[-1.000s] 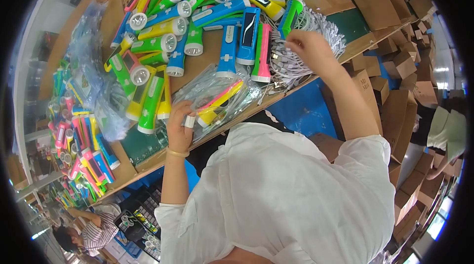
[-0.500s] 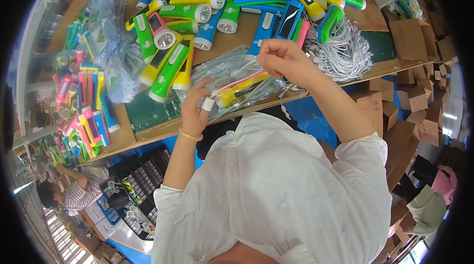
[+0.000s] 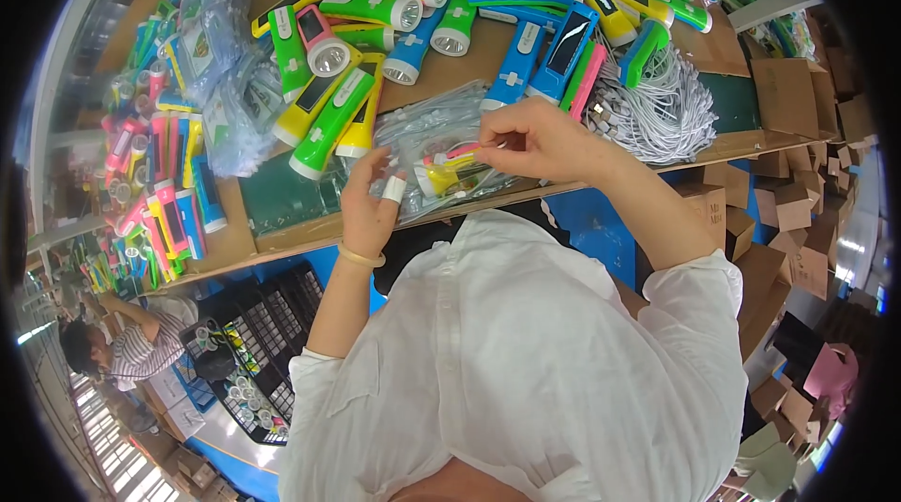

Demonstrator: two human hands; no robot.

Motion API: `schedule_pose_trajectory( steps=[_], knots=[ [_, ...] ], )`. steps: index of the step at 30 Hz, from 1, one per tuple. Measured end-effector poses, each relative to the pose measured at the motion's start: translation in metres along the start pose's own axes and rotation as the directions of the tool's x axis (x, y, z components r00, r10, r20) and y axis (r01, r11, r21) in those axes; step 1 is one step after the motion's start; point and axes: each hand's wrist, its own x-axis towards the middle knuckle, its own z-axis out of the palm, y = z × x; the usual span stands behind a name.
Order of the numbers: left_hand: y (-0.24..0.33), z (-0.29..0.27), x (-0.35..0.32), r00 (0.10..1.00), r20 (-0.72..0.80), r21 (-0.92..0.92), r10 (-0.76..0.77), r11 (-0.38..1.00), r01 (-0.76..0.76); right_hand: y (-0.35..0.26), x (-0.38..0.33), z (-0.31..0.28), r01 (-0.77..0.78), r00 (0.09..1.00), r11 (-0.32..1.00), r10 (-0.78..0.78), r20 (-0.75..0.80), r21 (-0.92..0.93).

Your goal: Packing individual flashlights into plastic bags and placing them in boxes on an assembly line.

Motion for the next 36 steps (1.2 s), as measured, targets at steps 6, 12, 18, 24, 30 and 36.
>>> schedule_pose_trajectory(
  steps=[6, 12, 18, 24, 30, 36],
  knots=[
    [-0.005, -0.008, -0.004, 0.997, 0.072, 0.124, -0.029, 0.992, 0.020, 0.007, 0.029, 0.015, 0.032, 0.995, 0.948, -0.001, 0.096, -0.318],
    [0.009, 0.000, -0.001, 0.993, 0.022, 0.043, 0.116, 0.992, -0.117, -0.002, 0.055, 0.040, -0.016, 0.993, 0.999, 0.020, 0.120, -0.036],
    [0.012, 0.000, 0.002, 0.980, -0.043, 0.000, 0.195, 0.981, -0.195, 0.020, 0.058, 0.058, 0.341, 0.939, 0.878, -0.337, 0.070, -0.335],
    [-0.017, -0.008, -0.004, 0.993, -0.116, -0.109, 0.019, 0.994, -0.032, 0.030, 0.020, 0.021, 0.129, 0.991, 0.917, -0.134, 0.015, -0.377],
    [-0.016, -0.010, 0.001, 0.991, -0.041, -0.150, -0.129, 0.981, 0.121, 0.026, 0.013, 0.019, -0.001, 1.000, 0.962, 0.000, -0.006, -0.275],
    [0.022, 0.006, 0.025, 0.910, 0.217, 0.455, 0.353, 0.789, -0.414, 0.029, 0.023, 0.021, 0.036, 0.998, 0.968, -0.022, 0.061, -0.249]
  ],
)
